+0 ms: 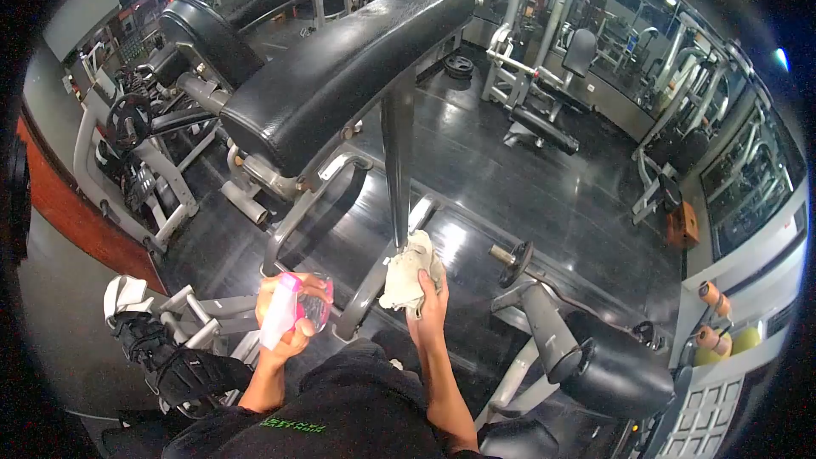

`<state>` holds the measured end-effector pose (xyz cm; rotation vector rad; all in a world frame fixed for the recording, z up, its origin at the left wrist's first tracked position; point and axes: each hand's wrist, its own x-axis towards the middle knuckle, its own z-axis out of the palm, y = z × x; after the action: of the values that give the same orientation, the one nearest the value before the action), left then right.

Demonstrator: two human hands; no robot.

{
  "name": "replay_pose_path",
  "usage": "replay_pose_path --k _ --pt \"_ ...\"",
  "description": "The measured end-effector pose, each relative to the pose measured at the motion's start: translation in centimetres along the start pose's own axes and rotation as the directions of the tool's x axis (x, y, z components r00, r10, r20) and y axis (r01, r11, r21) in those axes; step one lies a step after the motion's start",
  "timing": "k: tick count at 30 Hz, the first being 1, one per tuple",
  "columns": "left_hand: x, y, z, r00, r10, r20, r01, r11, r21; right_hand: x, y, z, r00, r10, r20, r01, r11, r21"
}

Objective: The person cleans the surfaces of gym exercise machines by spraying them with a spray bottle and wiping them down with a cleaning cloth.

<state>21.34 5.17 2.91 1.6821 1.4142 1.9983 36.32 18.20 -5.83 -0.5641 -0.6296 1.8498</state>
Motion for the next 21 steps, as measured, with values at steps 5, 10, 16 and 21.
replay_pose_path --k 5,10,16,21 --pt "1.5 -0.9 1.5 0.996 0.083 0.032 -0.087 0.978 0.191 1.2 -1.7 -0.3 1.0 0.027 0.005 -0.027 0.998 0.05" --pt "1.8 -1.7 4.0 0.99 -0.054 -0.132 0.04 0.994 -0.106 3.5 -2.8 -1.0 0.991 0.134 -0.005 -0.133 0.987 0.093" --pt "2.3 -4.3 4.4 0.983 -0.035 -0.178 0.05 0.995 0.084 9.1 -2.4 -1.2 0.968 0.217 0.123 -0.223 0.974 0.036" --pt "4.5 -4.3 7.1 0.924 -0.072 -0.376 0.091 0.995 0.034 12.8 -4.0 0.9 0.889 0.393 0.236 -0.424 0.9 0.1"
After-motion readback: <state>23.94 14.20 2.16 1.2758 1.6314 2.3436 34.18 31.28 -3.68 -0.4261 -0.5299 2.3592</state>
